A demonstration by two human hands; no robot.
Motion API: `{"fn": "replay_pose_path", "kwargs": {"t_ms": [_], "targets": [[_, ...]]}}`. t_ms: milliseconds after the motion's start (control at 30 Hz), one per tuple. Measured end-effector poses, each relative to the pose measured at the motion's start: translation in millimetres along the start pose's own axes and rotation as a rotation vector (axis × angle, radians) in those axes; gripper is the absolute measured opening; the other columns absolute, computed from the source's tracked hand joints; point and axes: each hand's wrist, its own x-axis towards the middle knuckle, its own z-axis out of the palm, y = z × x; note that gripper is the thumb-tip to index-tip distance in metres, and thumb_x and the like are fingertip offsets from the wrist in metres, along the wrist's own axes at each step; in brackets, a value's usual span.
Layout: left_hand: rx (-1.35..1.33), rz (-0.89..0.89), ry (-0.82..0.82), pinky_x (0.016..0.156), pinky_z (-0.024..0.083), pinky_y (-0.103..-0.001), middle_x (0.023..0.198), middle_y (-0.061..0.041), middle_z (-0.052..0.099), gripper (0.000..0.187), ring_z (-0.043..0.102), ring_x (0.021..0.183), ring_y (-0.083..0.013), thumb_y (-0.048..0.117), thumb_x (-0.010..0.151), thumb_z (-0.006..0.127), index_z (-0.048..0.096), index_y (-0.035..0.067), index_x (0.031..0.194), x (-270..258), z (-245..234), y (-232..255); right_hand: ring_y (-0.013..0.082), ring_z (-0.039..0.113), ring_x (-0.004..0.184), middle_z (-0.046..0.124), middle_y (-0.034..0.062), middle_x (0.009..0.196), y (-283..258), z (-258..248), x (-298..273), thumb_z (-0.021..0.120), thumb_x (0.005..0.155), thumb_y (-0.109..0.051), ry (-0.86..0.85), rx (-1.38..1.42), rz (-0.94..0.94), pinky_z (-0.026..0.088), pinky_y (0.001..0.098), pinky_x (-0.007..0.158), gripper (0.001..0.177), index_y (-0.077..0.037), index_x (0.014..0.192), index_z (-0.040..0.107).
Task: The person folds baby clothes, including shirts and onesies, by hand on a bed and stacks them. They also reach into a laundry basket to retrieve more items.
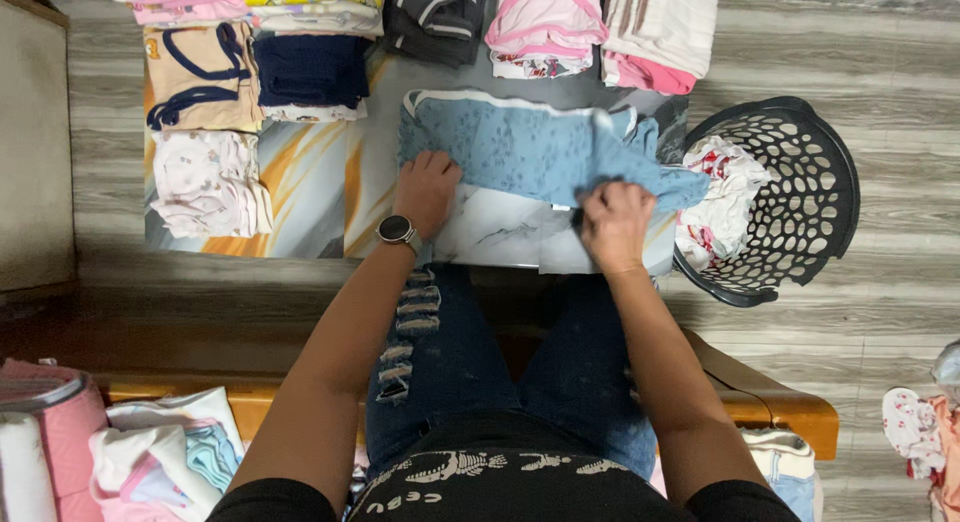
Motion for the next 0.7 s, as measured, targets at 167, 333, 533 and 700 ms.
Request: {"fn": "replay_pose_path", "kwargs": {"t_ms": [167,333,533,700], "targets": [[-0.025,-0.080,0.005,0.086,0.049,-0.049,0.101,-0.009,0.061,0.018,0.057,0.101,-0.0317,0.019,0.075,0.067,0.070,0.011,0.091,4.8,-4.0,4.4,0.0279,0.056,0.103,0.063,0.0020,0.100,-0.9,-5.5,-11.4,0.077,0.077,-0.009,-0.047,0.080,0.036,0.037,0.0486,0.096,0.021,-0.015,0.097,0.076],[0.067,-0.157,0.025,0.082,0.046,-0.052,0.096,-0.008,0.062,0.015,0.056,0.097,-0.0316,0.023,0.084,0.070,0.071,0.010,0.093,14.0,12.1,8.6,0.0290,0.058,0.112,0.065,0.0021,0.106,-12.9,-14.2,1.3,0.073,0.072,-0.006,-0.069,0.032,0.120,0.036,0.0487,0.099,0.030,-0.017,0.100,0.076],[-0.049,-0.145,0.121,0.109,0.042,-0.055,0.127,-0.009,0.062,0.025,0.054,0.127,-0.0341,0.027,0.096,0.070,0.070,0.011,0.116,27.5,49.4,16.9,0.0302,0.056,0.114,0.065,0.0057,0.114,-10.7,9.3,36.3,0.069,0.077,-0.002,0.054,0.205,0.224,0.039,0.0475,0.102,0.033,-0.012,0.109,0.073],[-0.076,-0.215,0.034,0.117,0.026,-0.064,0.156,-0.019,0.039,0.069,0.032,0.147,-0.0407,0.049,0.088,0.069,0.055,0.008,0.141,28.1,59.4,24.1,0.0237,0.054,0.135,0.063,0.0012,0.138,-3.3,69.9,40.8,0.058,0.092,-0.009,-0.197,0.315,0.197,0.039,0.0463,0.118,0.037,-0.016,0.127,0.070]]}}
